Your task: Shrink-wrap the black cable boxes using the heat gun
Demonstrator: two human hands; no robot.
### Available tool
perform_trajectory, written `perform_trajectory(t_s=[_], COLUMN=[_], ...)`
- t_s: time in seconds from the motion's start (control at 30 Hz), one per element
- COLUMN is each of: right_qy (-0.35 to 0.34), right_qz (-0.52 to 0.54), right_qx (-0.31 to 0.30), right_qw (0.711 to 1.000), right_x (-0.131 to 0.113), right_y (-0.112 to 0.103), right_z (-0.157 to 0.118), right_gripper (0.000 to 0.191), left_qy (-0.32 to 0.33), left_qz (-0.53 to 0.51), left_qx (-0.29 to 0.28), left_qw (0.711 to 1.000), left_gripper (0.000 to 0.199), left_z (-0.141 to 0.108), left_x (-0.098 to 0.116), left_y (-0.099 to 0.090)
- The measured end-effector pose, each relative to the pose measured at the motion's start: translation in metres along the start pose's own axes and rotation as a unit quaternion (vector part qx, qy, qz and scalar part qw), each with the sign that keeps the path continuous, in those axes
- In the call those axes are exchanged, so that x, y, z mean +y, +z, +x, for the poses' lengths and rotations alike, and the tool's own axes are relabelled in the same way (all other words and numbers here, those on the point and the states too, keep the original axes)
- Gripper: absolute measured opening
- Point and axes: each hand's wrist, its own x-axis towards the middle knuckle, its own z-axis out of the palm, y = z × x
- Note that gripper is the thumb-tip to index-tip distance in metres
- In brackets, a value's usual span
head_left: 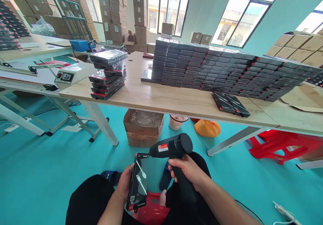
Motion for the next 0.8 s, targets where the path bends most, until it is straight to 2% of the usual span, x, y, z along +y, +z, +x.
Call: perform_trajectory(t_s=[0.07,0.13,0.2,0.27,0.3,0.33,0.43,0.5,0.57,0.7,0.73,0.8], right_qy=[-0.004,-0.004,0.026,0.058,0.057,0.043,-0.021,-0.025,0.003,0.109,0.12,0.108], right_qz=[0.001,-0.033,-0.088,-0.129,-0.13,-0.121,-0.07,-0.061,-0.072,-0.066,-0.056,-0.031], right_qx=[-0.025,-0.1,-0.209,-0.28,-0.279,-0.253,-0.117,-0.081,-0.099,-0.185,-0.184,-0.137], right_qw=[1.0,0.994,0.974,0.95,0.95,0.959,0.99,0.995,0.992,0.975,0.974,0.984], right_x=[-0.002,-0.004,-0.005,-0.004,-0.004,-0.003,-0.002,0.0,0.005,0.025,0.031,0.04], right_y=[0.0,0.0,0.0,0.0,0.0,0.0,-0.006,-0.015,-0.026,-0.039,-0.04,-0.039], right_z=[-0.004,-0.013,-0.023,-0.027,-0.026,-0.023,-0.007,0.001,-0.001,-0.023,-0.028,-0.035], right_gripper=[0.025,0.018,0.012,0.011,0.01,0.011,0.015,0.019,0.021,0.026,0.028,0.028], left_qy=[-0.033,-0.053,-0.029,0.01,0.018,0.015,-0.049,-0.085,-0.09,-0.067,-0.063,-0.058], left_qz=[-0.009,-0.016,-0.022,-0.025,-0.023,-0.019,-0.017,-0.028,-0.038,-0.039,-0.038,-0.044], left_qx=[-0.025,-0.024,0.007,0.04,0.046,0.04,-0.039,-0.087,-0.095,-0.077,-0.068,-0.023], left_qw=[0.999,0.998,0.999,0.999,0.999,0.999,0.998,0.992,0.991,0.994,0.995,0.997], left_gripper=[0.016,0.016,0.013,0.016,0.019,0.021,0.031,0.043,0.047,0.044,0.043,0.037], left_z=[0.003,0.005,0.005,0.004,0.004,0.003,0.004,0.005,0.006,0.009,0.011,0.015], left_x=[-0.001,0.0,0.002,0.004,0.005,0.005,0.004,0.004,0.003,0.003,0.003,0.005], left_y=[-0.001,0.001,0.003,0.005,0.006,0.006,0.003,-0.001,-0.004,-0.006,-0.005,-0.005])
